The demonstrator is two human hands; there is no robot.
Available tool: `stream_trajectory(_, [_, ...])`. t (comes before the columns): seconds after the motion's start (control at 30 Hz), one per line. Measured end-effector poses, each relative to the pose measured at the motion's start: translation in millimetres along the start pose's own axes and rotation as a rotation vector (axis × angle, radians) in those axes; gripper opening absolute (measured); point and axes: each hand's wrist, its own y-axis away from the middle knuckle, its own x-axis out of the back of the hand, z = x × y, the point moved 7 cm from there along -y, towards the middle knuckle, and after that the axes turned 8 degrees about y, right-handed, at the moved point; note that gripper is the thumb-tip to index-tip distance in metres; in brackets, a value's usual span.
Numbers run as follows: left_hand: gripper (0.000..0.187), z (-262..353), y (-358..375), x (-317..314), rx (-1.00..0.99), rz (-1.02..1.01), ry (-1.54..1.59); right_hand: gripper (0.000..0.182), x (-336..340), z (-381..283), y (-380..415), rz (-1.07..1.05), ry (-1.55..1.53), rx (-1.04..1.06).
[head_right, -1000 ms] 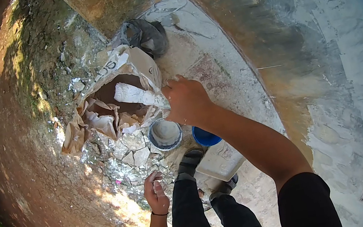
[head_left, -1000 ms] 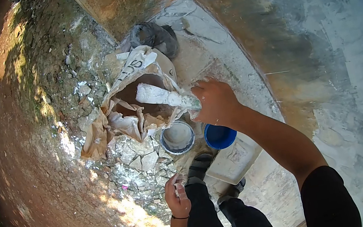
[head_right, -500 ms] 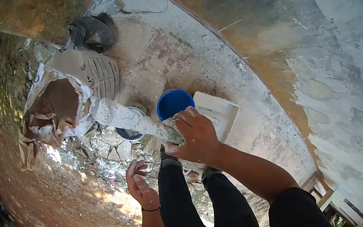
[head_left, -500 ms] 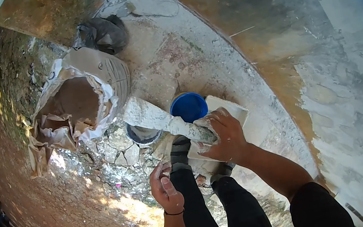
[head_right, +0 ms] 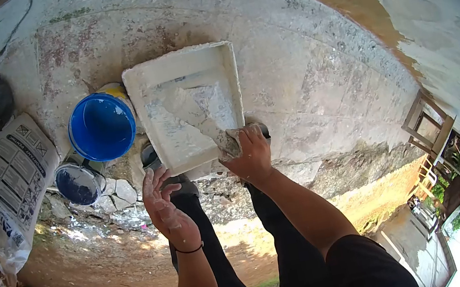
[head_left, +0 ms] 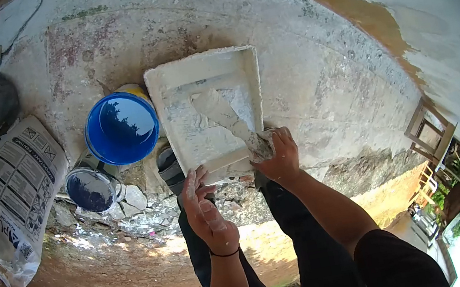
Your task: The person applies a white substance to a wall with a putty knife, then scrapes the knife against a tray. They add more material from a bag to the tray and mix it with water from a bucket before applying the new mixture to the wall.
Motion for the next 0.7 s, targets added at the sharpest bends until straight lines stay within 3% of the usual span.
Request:
stream_trajectory(0.33, [0.054, -57.9, 21.3, -47.8, 0.006, -0.086, -0.109, 0.036, -77.1, 36.2, -4.7, 0.2, -0.027, -0.1])
stream_trajectory(0.7, [0.05, -53.6, 22.6, -54.1, -0.047, -0.065, -0.126, 0.041, -95.9, 38.4, -10.5, 0.177, -0.009, -0.107])
